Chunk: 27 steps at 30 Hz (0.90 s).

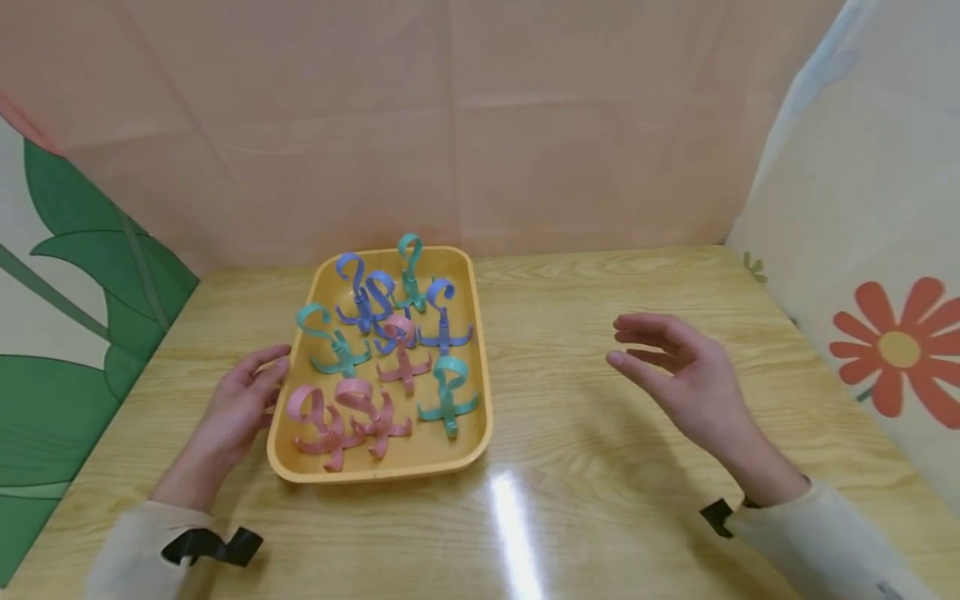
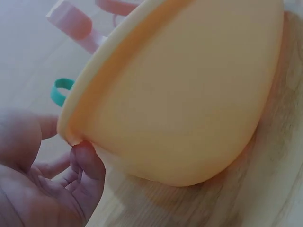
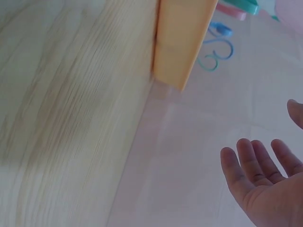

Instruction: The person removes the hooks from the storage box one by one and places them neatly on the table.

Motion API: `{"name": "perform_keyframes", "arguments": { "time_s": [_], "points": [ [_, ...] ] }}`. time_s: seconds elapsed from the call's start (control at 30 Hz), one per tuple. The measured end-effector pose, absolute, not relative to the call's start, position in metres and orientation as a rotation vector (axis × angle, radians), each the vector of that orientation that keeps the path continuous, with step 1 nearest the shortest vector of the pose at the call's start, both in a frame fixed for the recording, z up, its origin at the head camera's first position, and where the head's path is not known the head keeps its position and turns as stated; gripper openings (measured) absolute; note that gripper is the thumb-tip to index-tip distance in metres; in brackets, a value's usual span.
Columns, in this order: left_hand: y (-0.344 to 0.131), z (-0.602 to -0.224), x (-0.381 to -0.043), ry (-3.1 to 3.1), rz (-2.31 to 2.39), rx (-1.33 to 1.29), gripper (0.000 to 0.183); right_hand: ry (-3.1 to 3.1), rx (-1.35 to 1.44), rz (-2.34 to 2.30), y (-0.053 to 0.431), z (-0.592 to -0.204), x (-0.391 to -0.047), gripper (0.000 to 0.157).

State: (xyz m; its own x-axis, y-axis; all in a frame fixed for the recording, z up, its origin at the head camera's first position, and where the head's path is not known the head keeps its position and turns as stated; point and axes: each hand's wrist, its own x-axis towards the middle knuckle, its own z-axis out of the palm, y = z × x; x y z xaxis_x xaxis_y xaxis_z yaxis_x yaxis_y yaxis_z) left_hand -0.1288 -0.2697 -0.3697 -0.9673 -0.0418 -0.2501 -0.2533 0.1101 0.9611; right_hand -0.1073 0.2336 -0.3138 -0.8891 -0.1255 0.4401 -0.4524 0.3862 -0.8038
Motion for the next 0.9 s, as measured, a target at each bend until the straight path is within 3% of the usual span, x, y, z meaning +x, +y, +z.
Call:
{"name": "perform_keyframes", "arguments": {
  "time_s": [0.3, 0.9],
  "points": [
    [-0.261, -0.375, -0.131, 2.490, 1.753, -0.288, 0.060, -2.229, 0.640, 1.743, 0.218, -0.316, -0.103, 0.034],
    [-0.258, -0.377, -0.129, 2.515, 1.797, -0.279, 0.060, -2.193, 0.710, 1.949, 0.189, -0.331, -0.108, 0.029]
  ]
}}
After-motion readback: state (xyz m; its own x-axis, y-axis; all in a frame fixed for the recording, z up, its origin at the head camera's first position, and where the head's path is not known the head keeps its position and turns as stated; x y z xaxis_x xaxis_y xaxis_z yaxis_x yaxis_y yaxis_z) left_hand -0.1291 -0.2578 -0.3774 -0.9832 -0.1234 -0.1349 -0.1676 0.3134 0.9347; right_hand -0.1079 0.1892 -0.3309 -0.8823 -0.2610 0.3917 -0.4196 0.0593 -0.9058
